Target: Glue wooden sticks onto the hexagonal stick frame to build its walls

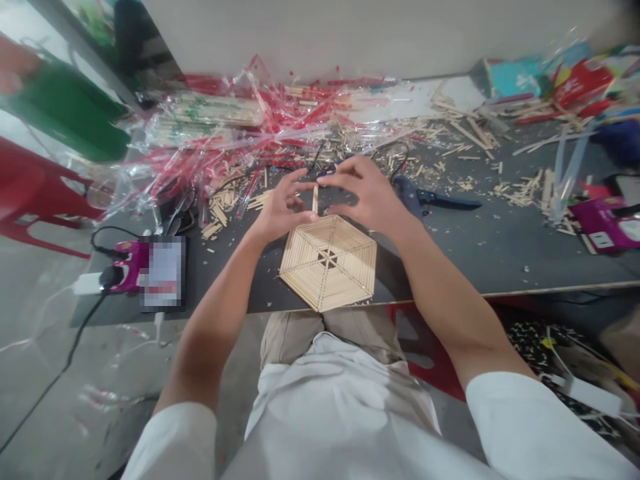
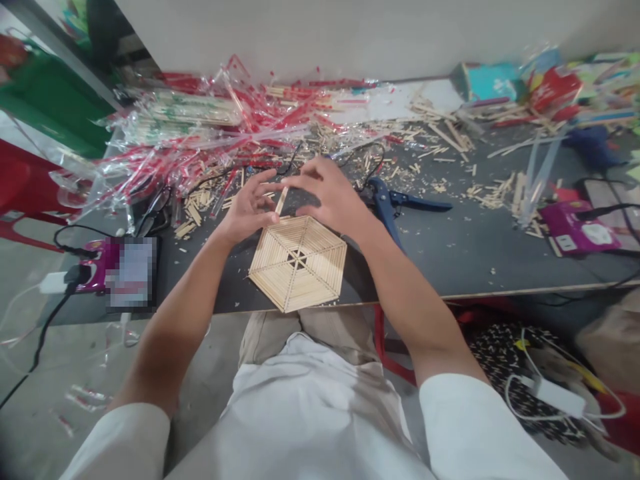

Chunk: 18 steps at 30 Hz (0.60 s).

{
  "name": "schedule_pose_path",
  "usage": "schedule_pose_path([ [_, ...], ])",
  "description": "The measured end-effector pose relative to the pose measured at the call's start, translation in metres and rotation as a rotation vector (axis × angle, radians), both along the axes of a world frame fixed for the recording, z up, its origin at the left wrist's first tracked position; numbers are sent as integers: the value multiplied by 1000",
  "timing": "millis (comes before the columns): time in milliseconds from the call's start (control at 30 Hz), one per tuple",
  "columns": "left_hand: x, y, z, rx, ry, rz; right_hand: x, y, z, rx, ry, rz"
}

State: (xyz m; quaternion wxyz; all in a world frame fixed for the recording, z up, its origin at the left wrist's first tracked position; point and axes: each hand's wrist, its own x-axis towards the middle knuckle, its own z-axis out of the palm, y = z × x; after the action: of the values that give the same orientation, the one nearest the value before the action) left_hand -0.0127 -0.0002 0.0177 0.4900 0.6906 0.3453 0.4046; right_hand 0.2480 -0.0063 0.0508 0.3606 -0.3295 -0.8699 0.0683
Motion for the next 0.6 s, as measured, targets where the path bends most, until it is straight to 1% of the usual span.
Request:
schedule_pose_path([
  [67, 0, 0, 0, -16, -27, -48, -10, -3, -2, 11, 30, 81],
  [133, 0, -1, 3, -41, -38, -94, -15, -4, -4, 6, 68, 117],
  [200, 2, -4, 8, -78, -29, -129, -16, -5, -4, -2, 88, 125],
  [333, 3, -11, 22, -157, -7, -153, -13, -6, 1, -52, 69, 86],
  [433, 1, -12, 29, -169, -22, -141, -12, -6, 3, -61, 63, 80],
  [500, -1, -12, 31, -148, -26, -110, -11, -6, 3, -58, 64, 59],
  [600, -1, -11, 33, -101, -9, -2, -9, -5, 1, -49, 75, -11],
])
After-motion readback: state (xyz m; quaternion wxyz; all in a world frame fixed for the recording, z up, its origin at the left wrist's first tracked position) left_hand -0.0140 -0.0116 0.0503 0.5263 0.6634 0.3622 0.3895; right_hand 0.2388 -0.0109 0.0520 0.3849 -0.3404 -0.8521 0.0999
